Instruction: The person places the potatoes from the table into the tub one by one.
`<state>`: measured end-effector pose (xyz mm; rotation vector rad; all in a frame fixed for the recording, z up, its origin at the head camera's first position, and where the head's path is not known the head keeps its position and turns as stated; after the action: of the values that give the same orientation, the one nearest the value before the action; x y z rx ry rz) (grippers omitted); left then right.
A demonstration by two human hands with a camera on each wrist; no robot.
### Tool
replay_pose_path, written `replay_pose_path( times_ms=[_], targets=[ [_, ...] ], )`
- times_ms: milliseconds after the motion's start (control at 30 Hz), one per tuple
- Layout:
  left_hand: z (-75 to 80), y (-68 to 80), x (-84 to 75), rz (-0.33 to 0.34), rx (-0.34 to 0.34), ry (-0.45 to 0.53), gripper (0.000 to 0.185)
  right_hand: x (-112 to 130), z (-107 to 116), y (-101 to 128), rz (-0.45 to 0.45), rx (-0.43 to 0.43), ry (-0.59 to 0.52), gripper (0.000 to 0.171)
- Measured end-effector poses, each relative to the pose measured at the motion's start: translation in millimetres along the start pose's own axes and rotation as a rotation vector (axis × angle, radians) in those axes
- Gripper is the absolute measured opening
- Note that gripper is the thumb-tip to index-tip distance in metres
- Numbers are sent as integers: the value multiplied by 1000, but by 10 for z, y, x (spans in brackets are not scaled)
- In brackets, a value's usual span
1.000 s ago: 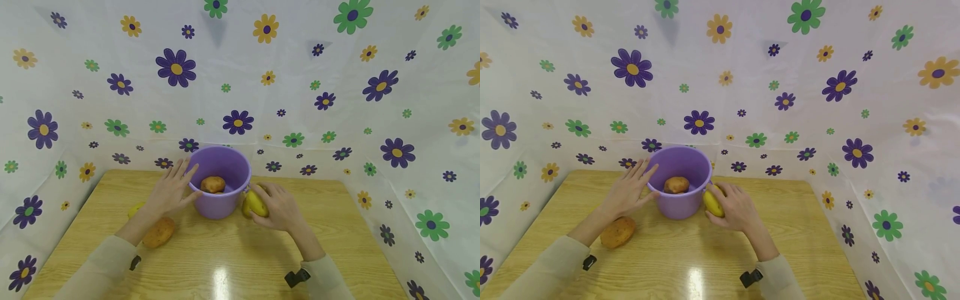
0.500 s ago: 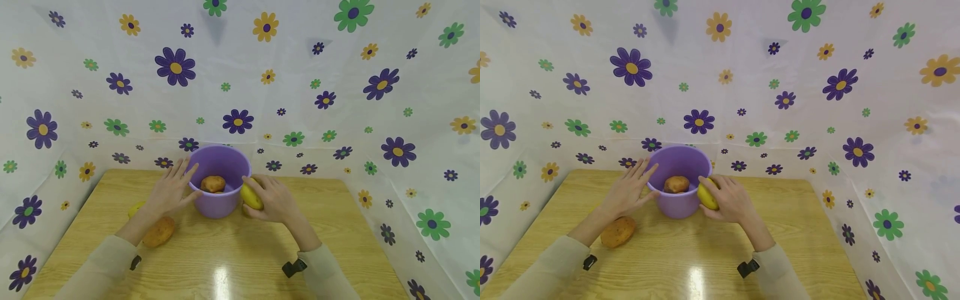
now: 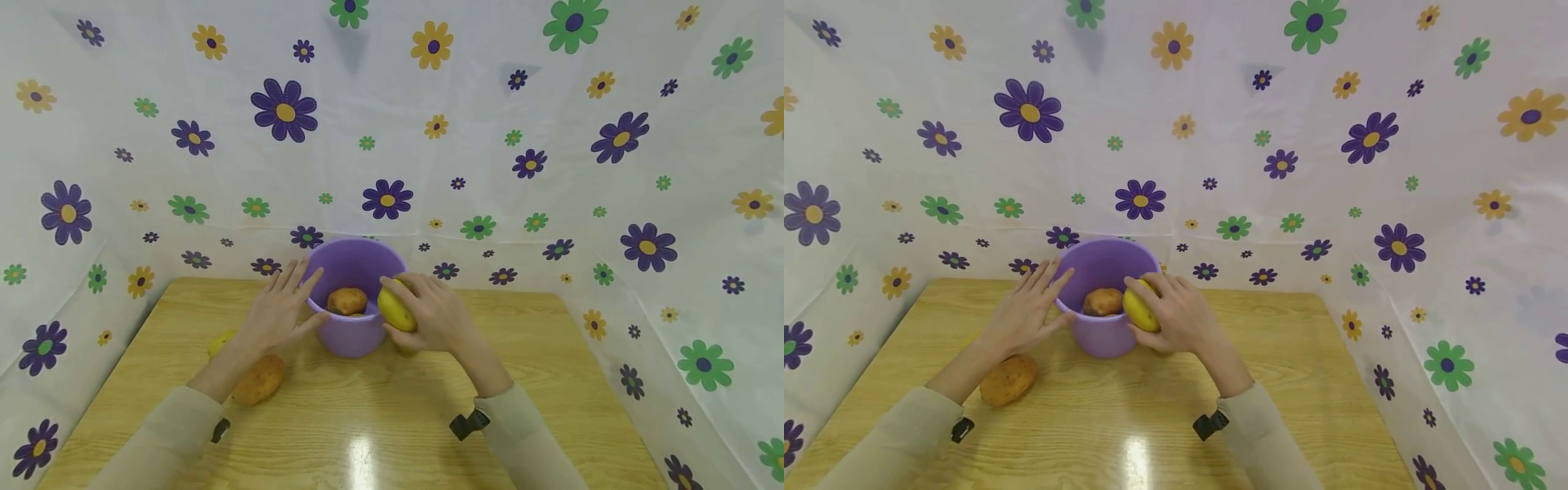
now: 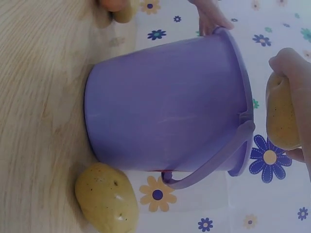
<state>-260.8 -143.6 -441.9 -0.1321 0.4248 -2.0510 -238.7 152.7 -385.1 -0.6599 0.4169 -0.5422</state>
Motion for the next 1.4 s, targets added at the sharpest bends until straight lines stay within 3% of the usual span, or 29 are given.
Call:
replay_pose_path(
  times_ms=[667,1400],
  targets=[
    [-6,-4,-3,-6,-8,4,87,-38,-140,-302,54,50,-12,74],
    [2,9,-1,8,6,12,88,-243,-369,-495,-4,183,-27,73]
  ],
)
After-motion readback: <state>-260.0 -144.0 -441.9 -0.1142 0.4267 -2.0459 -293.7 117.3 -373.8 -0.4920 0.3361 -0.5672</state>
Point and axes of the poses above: each hand's wrist, its own y-axis away from the middle knuckle, its own z-axis out of the back of the hand, x = y × z, the point moved 3 cm from there along -y, towards the middle knuckle, and after that the axes turned 2 degrees about -x, right-handed, at the moved point
